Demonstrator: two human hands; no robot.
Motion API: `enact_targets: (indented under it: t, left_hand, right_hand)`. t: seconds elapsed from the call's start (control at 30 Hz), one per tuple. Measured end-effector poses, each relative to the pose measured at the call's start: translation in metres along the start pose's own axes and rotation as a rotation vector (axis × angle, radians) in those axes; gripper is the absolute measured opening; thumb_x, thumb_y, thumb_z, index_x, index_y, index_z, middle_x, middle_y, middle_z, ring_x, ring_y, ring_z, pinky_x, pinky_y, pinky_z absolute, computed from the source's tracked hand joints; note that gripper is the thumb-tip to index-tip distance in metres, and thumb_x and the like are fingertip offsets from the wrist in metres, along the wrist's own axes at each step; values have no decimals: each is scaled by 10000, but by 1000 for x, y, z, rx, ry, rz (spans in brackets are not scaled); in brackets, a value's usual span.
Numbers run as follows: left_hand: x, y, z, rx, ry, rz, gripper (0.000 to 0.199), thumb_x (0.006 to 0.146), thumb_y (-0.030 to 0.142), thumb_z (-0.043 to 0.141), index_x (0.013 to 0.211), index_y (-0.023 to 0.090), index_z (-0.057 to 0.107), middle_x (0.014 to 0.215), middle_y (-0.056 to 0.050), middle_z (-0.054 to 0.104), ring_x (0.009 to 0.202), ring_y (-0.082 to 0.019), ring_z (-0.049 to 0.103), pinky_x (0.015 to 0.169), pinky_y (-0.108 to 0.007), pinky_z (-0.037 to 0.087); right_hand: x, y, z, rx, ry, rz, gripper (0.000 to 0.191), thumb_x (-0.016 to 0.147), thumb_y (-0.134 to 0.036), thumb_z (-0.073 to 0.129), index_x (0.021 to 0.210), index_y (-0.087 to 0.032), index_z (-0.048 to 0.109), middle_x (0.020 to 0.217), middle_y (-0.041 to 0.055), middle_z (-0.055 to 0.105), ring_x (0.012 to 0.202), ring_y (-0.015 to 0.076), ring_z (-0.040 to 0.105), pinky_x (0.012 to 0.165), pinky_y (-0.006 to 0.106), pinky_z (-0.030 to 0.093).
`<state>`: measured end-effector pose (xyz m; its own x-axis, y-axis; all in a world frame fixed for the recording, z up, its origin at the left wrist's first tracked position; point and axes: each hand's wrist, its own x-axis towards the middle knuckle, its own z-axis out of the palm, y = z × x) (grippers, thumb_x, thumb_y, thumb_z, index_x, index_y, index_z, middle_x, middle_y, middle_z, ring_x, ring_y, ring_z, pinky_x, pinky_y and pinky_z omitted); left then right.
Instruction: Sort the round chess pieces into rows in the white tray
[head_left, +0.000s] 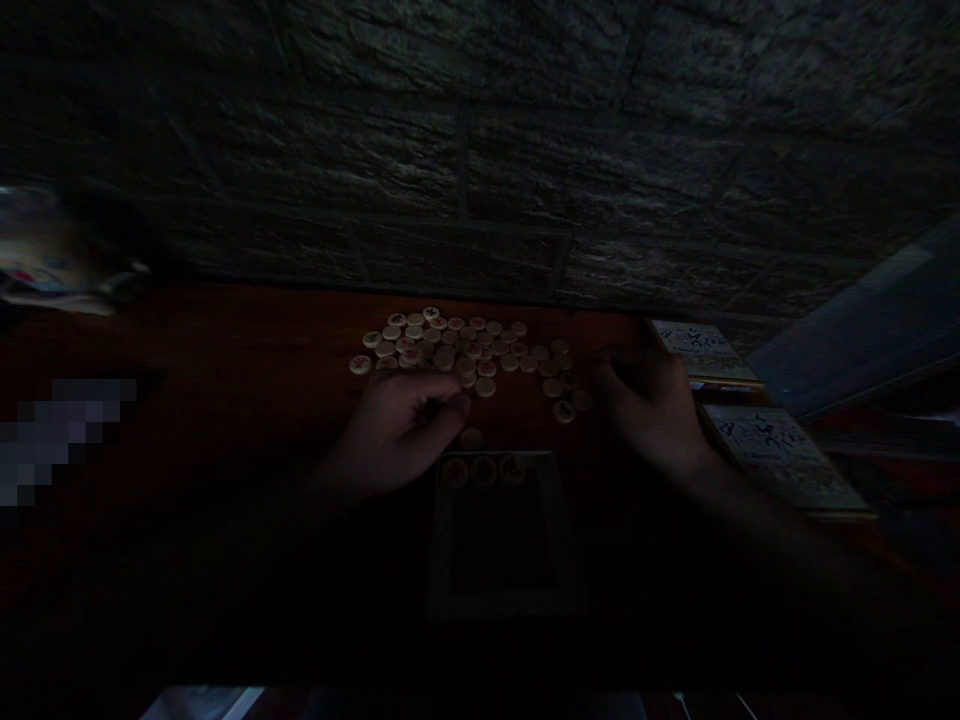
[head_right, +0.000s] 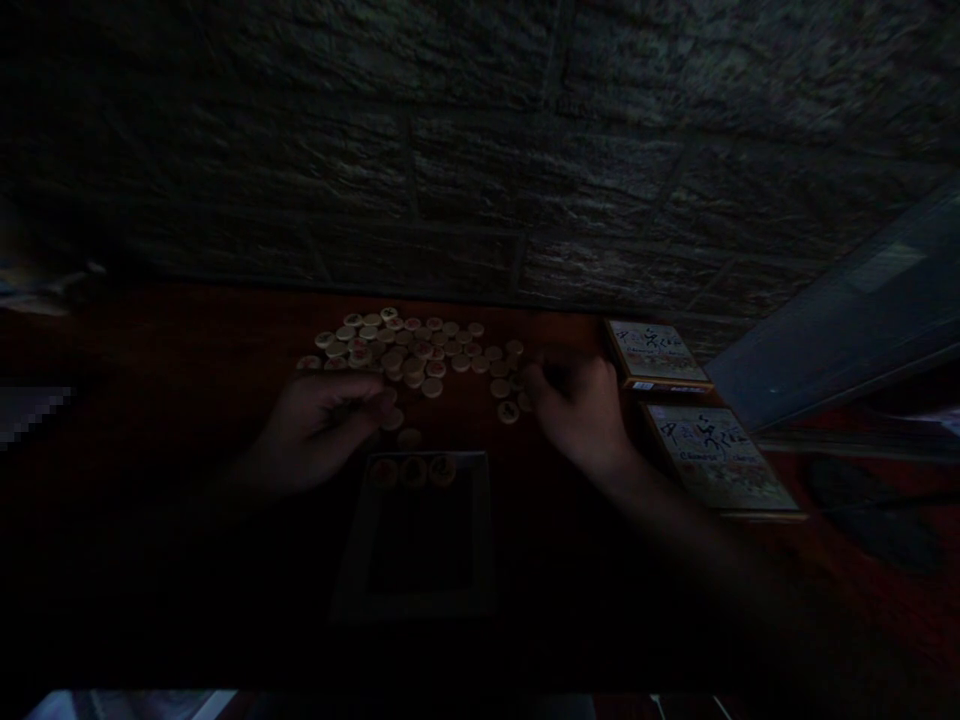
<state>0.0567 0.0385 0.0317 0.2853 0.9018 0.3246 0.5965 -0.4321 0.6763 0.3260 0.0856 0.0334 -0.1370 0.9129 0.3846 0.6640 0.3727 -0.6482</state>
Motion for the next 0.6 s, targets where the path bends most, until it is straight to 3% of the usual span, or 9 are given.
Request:
enact_targets:
  t: [0.33, 0.6]
  left_hand:
    - [0, 1, 0, 3, -23, 8, 296, 906, 247, 513, 644, 165, 624, 584, 17, 616, 556, -111, 535, 529, -233, 376]
    - [0, 1, 2, 11, -30, 28, 329, 935, 251, 506, 633, 165, 607, 561, 28, 567, 543, -101, 499, 519, -227, 350]
  right_hand:
    - [6, 15, 5, -113, -26, 66, 193, 854, -271, 617, 982, -178, 728, 995, 99, 776, 863, 247, 727, 721, 350, 535]
    - [7, 12, 5, -212, -124, 143, 203, 865, -295, 641, 998, -172, 733, 963, 107, 783, 827, 258, 747, 663, 337, 529]
